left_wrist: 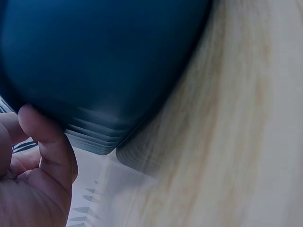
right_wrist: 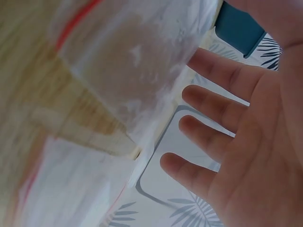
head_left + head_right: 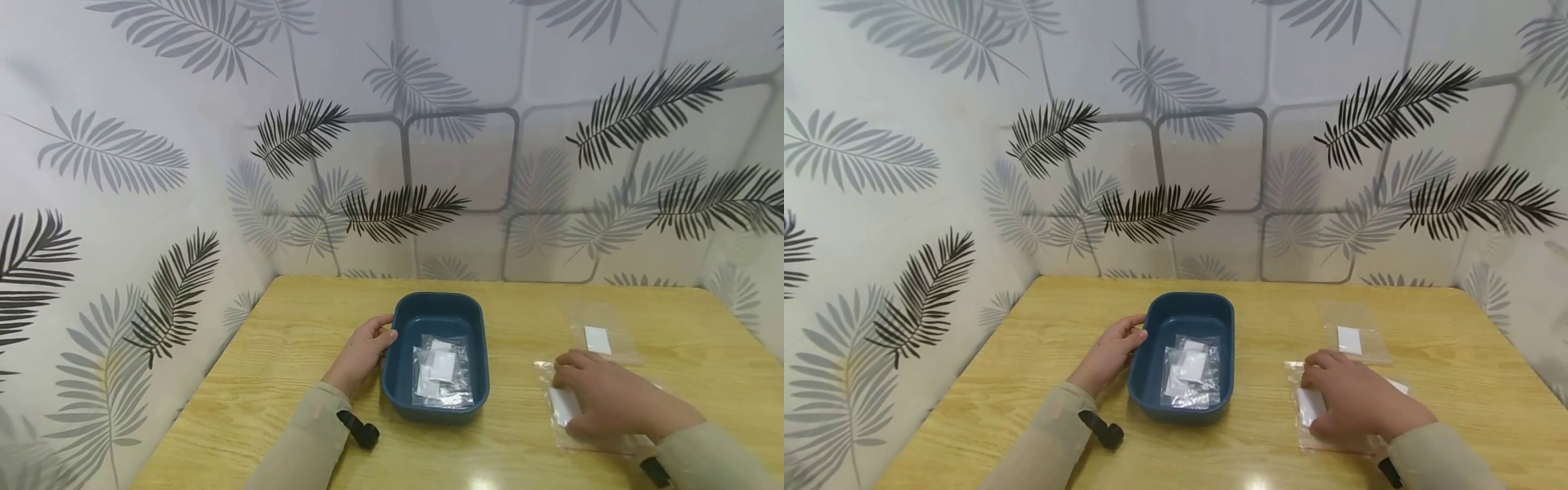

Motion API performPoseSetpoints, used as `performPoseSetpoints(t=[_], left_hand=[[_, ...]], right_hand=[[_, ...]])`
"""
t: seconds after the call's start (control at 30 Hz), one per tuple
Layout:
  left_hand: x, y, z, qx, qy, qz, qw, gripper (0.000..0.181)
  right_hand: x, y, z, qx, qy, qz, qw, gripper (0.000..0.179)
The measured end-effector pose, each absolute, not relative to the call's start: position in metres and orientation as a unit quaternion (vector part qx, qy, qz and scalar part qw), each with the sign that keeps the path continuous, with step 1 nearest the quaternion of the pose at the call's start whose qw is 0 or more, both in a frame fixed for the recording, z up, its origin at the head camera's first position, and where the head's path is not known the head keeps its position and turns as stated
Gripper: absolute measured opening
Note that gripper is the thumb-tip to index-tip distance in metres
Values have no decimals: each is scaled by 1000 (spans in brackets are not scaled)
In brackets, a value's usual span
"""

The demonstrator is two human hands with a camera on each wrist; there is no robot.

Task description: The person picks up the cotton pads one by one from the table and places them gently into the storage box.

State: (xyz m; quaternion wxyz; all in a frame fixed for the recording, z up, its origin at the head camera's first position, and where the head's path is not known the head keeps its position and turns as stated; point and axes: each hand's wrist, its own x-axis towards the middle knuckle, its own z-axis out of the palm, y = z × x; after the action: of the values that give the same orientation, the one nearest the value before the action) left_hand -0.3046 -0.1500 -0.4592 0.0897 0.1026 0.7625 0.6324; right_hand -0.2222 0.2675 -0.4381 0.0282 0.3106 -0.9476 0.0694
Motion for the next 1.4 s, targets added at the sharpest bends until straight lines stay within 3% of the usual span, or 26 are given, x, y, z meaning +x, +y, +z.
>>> performPoseSetpoints(t=[0.47, 0.63, 0.83, 1.1, 1.4], left_hand=[[-304, -150, -459, 96, 766, 629, 91, 46], [-304, -150, -459, 98, 763, 633, 91, 45], [-304, -150, -460, 100, 760, 636, 94, 45], [-304, -151, -460, 98, 760, 634, 98, 45], [-306, -152, -462, 94, 761, 634, 97, 47]], right_hand=[[-220, 260, -435, 289, -956, 31, 42, 62], [-221, 262, -433, 296, -954, 22, 54, 57], [-219, 259, -432, 282, -959, 38, 8, 69], [-222, 257, -436, 260, -963, 68, -11, 67], [-226, 255, -437, 282, -958, 46, 39, 58]])
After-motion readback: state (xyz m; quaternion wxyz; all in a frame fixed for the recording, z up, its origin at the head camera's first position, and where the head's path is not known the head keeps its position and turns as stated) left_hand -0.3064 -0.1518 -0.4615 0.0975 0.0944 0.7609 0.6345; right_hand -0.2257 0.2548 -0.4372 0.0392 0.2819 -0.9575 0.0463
